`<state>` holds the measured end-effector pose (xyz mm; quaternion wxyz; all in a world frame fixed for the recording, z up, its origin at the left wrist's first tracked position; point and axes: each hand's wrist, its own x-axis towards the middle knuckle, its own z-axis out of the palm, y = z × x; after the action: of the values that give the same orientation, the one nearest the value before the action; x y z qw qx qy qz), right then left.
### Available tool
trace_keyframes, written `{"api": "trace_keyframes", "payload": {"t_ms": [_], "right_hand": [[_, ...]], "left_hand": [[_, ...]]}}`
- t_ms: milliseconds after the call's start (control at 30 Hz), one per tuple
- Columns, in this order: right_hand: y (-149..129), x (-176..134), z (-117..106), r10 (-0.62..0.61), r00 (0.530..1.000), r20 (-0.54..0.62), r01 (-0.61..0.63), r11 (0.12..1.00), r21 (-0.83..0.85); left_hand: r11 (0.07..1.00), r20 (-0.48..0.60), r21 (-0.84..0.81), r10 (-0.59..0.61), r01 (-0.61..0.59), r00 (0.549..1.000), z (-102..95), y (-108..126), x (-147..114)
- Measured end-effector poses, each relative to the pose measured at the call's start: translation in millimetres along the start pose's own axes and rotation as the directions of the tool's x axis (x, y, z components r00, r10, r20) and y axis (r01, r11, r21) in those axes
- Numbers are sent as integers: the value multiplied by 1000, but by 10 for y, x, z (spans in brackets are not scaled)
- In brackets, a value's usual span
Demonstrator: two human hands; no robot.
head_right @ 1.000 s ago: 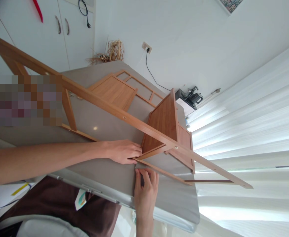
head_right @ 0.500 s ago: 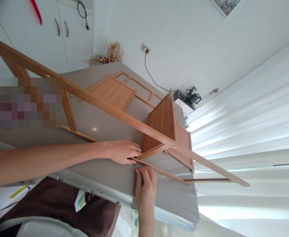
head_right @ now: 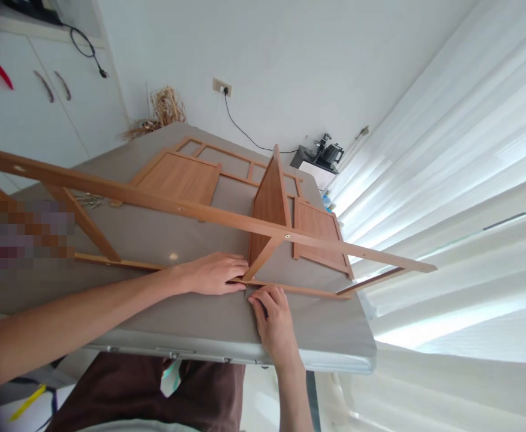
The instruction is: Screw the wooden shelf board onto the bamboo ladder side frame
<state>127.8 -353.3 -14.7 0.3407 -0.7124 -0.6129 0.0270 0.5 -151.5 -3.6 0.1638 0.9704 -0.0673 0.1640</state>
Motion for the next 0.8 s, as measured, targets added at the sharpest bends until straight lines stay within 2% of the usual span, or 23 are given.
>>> {"api": "trace_keyframes", "payload": {"t_ms": [133,533,700,800], "right_hand": [[27,7,0,-3,1000,31,2,1000,4],[-31,-31,-7,-10,1000,-25,11,998,65],[-44,-45,-40,53,995,-81,-39,986,161],[-40,-41,-45,64,994,-84,-47,981,190]], "left_hand": [[999,42,-26,-26,27,999,-33,19,6],[993,82,-12,-114,115,990,-110,87,32],[980,103,-15,-196,198,975,-204,110,-113],[963,64,26,-271,269,961,-270,179,-243]]}}
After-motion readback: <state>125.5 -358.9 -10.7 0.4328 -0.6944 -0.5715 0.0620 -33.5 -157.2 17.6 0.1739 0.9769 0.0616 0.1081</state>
